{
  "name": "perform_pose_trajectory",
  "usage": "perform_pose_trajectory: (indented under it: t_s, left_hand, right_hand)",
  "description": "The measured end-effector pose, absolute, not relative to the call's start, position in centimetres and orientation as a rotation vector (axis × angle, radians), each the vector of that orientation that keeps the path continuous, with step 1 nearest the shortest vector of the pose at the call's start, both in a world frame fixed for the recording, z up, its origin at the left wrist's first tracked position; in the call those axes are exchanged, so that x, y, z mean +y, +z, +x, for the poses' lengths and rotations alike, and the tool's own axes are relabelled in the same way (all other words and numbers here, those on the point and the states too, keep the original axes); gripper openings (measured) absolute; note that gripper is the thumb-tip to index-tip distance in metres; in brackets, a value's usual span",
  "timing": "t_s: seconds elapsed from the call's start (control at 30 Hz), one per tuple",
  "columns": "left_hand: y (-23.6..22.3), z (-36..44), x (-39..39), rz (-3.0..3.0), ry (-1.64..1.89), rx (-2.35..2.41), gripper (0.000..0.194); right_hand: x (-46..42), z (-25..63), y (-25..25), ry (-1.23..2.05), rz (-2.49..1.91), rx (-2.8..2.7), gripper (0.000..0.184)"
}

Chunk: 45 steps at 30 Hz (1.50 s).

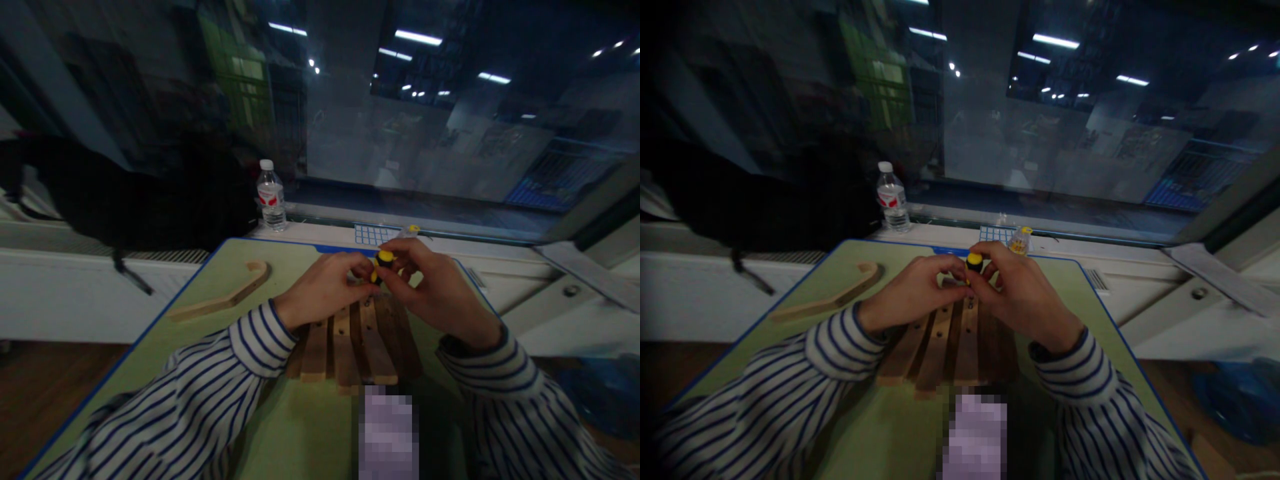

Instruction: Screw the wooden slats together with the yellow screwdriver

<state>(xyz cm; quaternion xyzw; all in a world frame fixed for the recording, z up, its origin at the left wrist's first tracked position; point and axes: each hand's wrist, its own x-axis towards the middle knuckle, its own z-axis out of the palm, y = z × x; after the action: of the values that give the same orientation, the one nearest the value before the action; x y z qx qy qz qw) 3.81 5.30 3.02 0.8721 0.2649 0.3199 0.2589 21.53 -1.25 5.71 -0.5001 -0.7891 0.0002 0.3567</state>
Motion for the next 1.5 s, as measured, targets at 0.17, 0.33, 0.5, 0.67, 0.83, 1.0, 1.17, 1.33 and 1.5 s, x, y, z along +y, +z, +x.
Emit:
perform_pose_trajectory:
  t_s: [0.17,0.33,0.5,0.67,0.83,1.0,1.17,1.33,1.5]
  left_hand:
    - [3.07,3.77,5.25,2.389,0.823,0.694,0.016]
    - [3.08,3.75,5.25,2.422,0.810,0.671,0.017]
    - [3.00,3.76,5.39,2.438,0.822,0.679,0.021]
    - [2.92,3.80,5.49,2.444,0.844,0.710,0.019]
    - [2.82,3.82,5.52,2.443,0.873,0.669,0.013]
    - [2.81,3.82,5.48,2.435,0.889,0.660,0.011]
    - [2.93,3.73,5.40,2.450,0.861,0.653,0.013]
    - [3.07,3.68,5.31,2.496,0.820,0.631,0.012]
    - [3.10,3.70,5.24,2.508,0.825,0.619,0.012]
  right_hand:
    - [-1.23,21.59,5.70,0.037,-1.314,-2.020,0.028]
    - [-1.22,21.67,5.78,0.067,-1.303,-2.013,0.028]
    - [-1.20,21.68,5.63,0.090,-1.317,-2.003,0.028]
    - [-1.05,21.73,5.44,0.081,-1.263,-2.022,0.032]
    - [-1.13,21.79,5.51,-0.004,-1.206,-2.105,0.044]
    - [-1.12,21.79,5.74,-0.051,-1.197,-2.150,0.036]
    - [-1.06,21.90,5.71,-0.040,-1.243,-2.144,0.032]
    - [-1.09,21.95,5.76,0.009,-1.268,-2.126,0.033]
    - [-1.03,21.91,5.79,0.012,-1.262,-2.114,0.031]
